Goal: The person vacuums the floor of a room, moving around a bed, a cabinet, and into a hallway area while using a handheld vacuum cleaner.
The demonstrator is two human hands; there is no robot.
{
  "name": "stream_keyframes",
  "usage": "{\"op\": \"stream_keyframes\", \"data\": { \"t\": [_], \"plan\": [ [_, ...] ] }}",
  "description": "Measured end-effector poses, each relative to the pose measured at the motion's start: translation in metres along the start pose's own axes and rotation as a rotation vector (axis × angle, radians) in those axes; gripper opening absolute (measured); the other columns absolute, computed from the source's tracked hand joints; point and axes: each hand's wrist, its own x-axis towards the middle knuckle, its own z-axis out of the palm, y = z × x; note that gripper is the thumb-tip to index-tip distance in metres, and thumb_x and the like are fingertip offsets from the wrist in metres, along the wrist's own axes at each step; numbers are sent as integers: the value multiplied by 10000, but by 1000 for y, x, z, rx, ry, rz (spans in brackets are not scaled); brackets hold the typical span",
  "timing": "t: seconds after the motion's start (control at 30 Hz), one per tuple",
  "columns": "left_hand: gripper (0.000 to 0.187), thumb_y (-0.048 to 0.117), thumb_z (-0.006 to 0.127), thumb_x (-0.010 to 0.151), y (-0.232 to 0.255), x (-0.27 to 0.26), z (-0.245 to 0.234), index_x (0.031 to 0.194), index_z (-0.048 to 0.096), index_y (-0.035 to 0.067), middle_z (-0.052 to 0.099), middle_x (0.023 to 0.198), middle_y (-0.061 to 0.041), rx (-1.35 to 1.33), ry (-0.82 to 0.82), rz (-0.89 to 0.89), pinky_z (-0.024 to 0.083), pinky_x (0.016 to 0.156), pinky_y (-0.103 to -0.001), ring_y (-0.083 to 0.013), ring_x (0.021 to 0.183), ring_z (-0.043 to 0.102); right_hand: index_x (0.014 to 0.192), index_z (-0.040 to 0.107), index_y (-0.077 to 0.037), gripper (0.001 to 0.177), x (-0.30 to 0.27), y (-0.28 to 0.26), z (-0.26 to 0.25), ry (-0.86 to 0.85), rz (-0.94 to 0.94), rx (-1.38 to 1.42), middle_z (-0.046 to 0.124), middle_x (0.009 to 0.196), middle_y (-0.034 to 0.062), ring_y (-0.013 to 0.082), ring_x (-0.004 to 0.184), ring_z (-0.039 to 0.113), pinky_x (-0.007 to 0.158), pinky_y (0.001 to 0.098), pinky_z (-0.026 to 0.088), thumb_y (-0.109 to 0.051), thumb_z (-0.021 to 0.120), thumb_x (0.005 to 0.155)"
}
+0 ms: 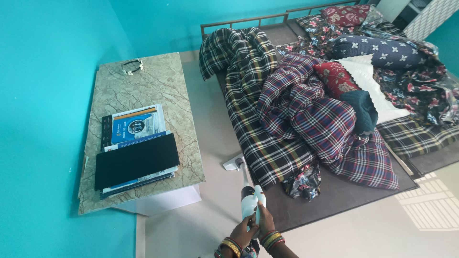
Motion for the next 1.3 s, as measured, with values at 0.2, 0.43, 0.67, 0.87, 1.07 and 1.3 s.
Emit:
{"op": "stream_keyframes", "data": {
  "t": [0.2,0.43,0.67,0.87,1.07,1.3],
  "plan": [
    [617,429,641,951,6,13,21,1447,412,143,717,1082,-98,-271,29,-148,549,568,-356,-220,600,672,930,588,-24,439,21,-23,-4,-125,36,-228,523,562,62,161,409,475,398,310,394,-454,673,911],
    [669,519,624,968,16,29,40,1389,425,39,688,825,-139,-281,-58,-264,494,520,-345,-189,577,629,915,645,-6,438,33,-54,-12,-224,9,-592,570,584,65,154,455,551,414,305,449,-441,689,906],
    [627,559,611,967,48,14,18,1278,546,19,736,871,-106,-235,-229,-168,495,619,-314,-150,648,635,936,667,4,469,14,-82,-13,-124,133,-526,570,580,87,182,435,546,389,324,430,-459,710,879],
    [617,506,708,965,70,-12,-15,1267,559,-11,743,955,-114,-273,-237,-150,575,738,-309,-169,769,740,948,631,19,517,1,-67,-8,-96,189,-338,553,570,94,197,412,515,376,326,401,-489,689,869],
    [682,565,594,972,59,-11,-28,1439,465,85,739,906,-59,-274,-178,-225,565,760,-306,-179,768,744,960,574,-39,500,2,-60,23,-78,249,-119,493,555,69,158,389,431,361,301,346,-523,667,878],
    [715,497,628,940,45,7,-52,1510,410,126,747,958,-118,-252,-68,-181,536,809,-333,-194,840,721,977,549,-83,520,26,-60,56,-43,210,76,501,605,41,141,439,457,413,315,421,-563,693,838]
  ]
}}
